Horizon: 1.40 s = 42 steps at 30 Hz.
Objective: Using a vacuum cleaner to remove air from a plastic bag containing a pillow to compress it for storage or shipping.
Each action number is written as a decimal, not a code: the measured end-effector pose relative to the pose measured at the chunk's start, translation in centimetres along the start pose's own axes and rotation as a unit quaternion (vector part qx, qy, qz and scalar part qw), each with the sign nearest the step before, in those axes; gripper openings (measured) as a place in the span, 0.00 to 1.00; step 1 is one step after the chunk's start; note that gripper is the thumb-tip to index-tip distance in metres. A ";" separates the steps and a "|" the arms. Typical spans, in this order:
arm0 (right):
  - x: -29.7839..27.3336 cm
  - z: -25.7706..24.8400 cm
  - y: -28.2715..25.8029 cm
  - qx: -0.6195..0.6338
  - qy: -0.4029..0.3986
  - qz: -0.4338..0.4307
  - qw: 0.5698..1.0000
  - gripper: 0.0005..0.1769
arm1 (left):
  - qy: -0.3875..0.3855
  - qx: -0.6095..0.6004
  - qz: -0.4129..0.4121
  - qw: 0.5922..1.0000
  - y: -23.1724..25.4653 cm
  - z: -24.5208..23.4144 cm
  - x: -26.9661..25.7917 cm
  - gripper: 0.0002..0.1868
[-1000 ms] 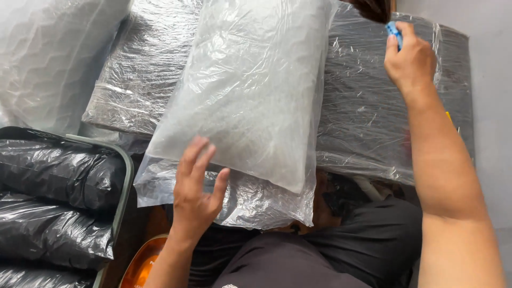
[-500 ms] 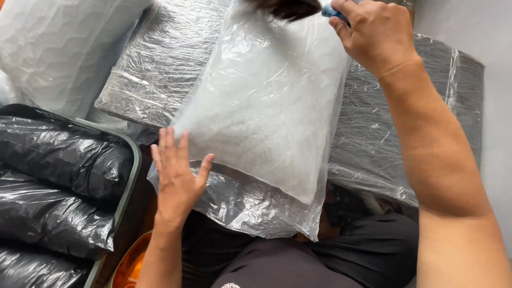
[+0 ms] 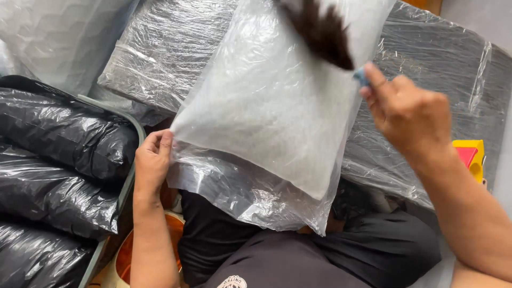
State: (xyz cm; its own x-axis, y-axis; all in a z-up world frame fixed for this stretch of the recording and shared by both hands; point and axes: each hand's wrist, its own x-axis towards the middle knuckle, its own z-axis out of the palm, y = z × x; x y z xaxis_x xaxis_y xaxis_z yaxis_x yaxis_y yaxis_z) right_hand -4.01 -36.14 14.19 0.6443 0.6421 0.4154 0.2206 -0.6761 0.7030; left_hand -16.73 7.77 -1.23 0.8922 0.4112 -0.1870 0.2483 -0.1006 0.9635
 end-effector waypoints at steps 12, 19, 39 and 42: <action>-9.2 2.3 -1.0 0.278 -0.079 0.175 0.941 0.17 | 0.081 0.006 0.020 0.997 0.6 -0.7 -0.5 0.12; -15.3 3.7 -3.1 0.352 -0.059 0.032 0.934 0.19 | 0.091 0.129 0.053 0.986 -2.6 -1.5 0.5 0.15; -13.9 15.2 3.1 0.210 -0.206 0.286 0.912 0.22 | -0.046 0.280 0.260 0.923 8.3 4.4 0.5 0.32; -9.4 11.2 1.5 0.211 -0.177 0.260 0.925 0.20 | -0.068 0.326 0.216 0.918 7.0 4.7 1.5 0.36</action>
State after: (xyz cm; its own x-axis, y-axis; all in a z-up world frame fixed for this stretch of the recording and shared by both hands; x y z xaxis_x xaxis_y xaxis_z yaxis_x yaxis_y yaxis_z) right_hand -1.51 -47.20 4.83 0.9271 0.0818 0.3657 0.0312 -0.9893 0.1422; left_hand -11.85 3.46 4.30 0.9883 0.0935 0.1204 -0.0058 -0.7664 0.6423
